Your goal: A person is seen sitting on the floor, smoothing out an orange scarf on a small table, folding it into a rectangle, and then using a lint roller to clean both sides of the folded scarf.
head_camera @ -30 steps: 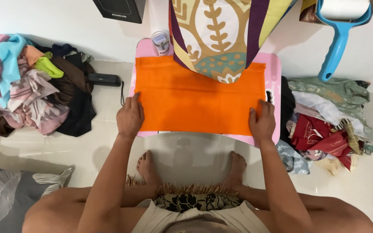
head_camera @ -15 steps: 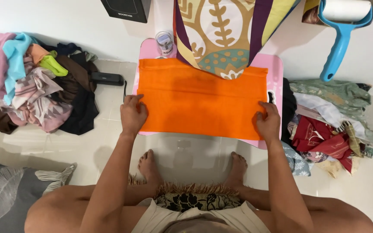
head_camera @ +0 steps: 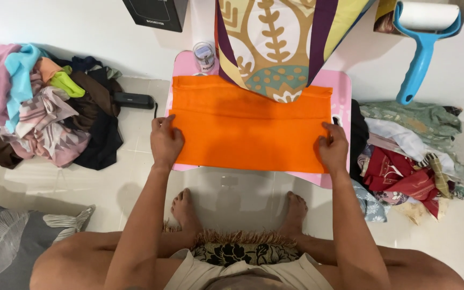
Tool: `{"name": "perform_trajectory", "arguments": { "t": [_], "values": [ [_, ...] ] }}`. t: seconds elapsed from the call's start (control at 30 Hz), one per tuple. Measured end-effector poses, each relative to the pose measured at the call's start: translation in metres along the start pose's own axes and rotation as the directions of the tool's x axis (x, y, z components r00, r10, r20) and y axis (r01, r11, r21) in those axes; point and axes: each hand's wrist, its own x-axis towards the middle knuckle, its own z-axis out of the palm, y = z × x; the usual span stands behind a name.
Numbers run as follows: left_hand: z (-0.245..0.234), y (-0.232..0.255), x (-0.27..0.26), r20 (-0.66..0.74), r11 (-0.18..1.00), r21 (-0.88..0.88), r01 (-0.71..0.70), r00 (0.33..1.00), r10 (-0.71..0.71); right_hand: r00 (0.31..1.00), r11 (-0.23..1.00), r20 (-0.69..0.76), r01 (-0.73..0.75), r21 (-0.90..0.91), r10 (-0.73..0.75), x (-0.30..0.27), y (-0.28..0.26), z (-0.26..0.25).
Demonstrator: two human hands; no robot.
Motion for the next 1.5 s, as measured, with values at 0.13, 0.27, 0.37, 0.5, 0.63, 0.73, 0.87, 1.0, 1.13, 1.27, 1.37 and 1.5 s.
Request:
{"name": "perform_trajectory", "arguments": {
  "t": [0.13, 0.27, 0.37, 0.5, 0.63, 0.73, 0.87, 1.0, 1.13, 1.27, 1.37, 1.5],
  "values": [
    [-0.004, 0.011, 0.007, -0.145, 0.967, 0.198, -0.160, 0.971, 0.191, 1.000, 1.000, -0.009, -0.021, -0.023, 0.021, -0.002, 0.002, 0.002],
    [0.004, -0.006, 0.036, 0.041, 0.865, 0.316, -0.391, 0.916, 0.399, 0.998, 0.998, 0.005, -0.064, 0.015, 0.064, -0.004, -0.006, -0.002],
    [0.021, -0.035, 0.068, 0.209, 0.818, 0.387, -0.426, 0.904, 0.372, 0.999, 0.998, 0.004, -0.047, 0.035, 0.047, -0.001, -0.008, -0.003],
    [0.020, -0.041, 0.085, 0.248, 0.830, 0.382, -0.405, 0.911, 0.330, 1.000, 0.999, 0.005, -0.025, 0.046, 0.025, -0.001, -0.009, -0.007],
    [0.002, -0.040, 0.081, 0.285, 0.913, 0.223, -0.340, 0.919, 0.273, 1.000, 0.999, -0.019, 0.010, 0.050, -0.009, -0.005, -0.008, -0.010],
    [-0.018, -0.023, 0.072, 0.202, 0.954, -0.260, -0.151, 0.957, 0.207, 0.997, 0.989, -0.071, 0.000, 0.145, 0.010, -0.003, -0.010, -0.011],
    [-0.014, -0.014, 0.064, 0.131, 0.963, -0.260, -0.071, 0.986, 0.108, 0.997, 0.992, -0.075, 0.022, 0.125, -0.012, 0.003, -0.008, -0.003],
    [-0.014, 0.010, 0.048, 0.085, 0.992, -0.126, -0.014, 0.996, 0.025, 0.998, 0.997, -0.059, 0.029, 0.076, -0.025, 0.006, -0.005, 0.006],
    [-0.019, 0.037, 0.035, -0.031, 0.965, -0.263, -0.026, 0.999, 0.019, 0.991, 0.994, -0.136, 0.000, 0.111, 0.015, 0.011, -0.015, 0.004],
    [-0.015, 0.039, 0.028, -0.042, 0.989, -0.140, -0.053, 0.998, 0.048, 0.995, 0.999, -0.089, -0.037, 0.020, 0.038, 0.005, 0.000, 0.008],
    [-0.016, 0.043, 0.029, -0.033, 0.996, -0.083, -0.046, 0.999, 0.043, 0.995, 0.996, -0.057, -0.085, -0.003, 0.085, 0.007, -0.001, 0.007],
    [-0.007, 0.030, 0.027, -0.058, 1.000, -0.025, -0.011, 0.998, 0.010, 0.997, 0.999, -0.070, -0.046, -0.025, 0.044, 0.000, 0.010, 0.009]
  ]
}}
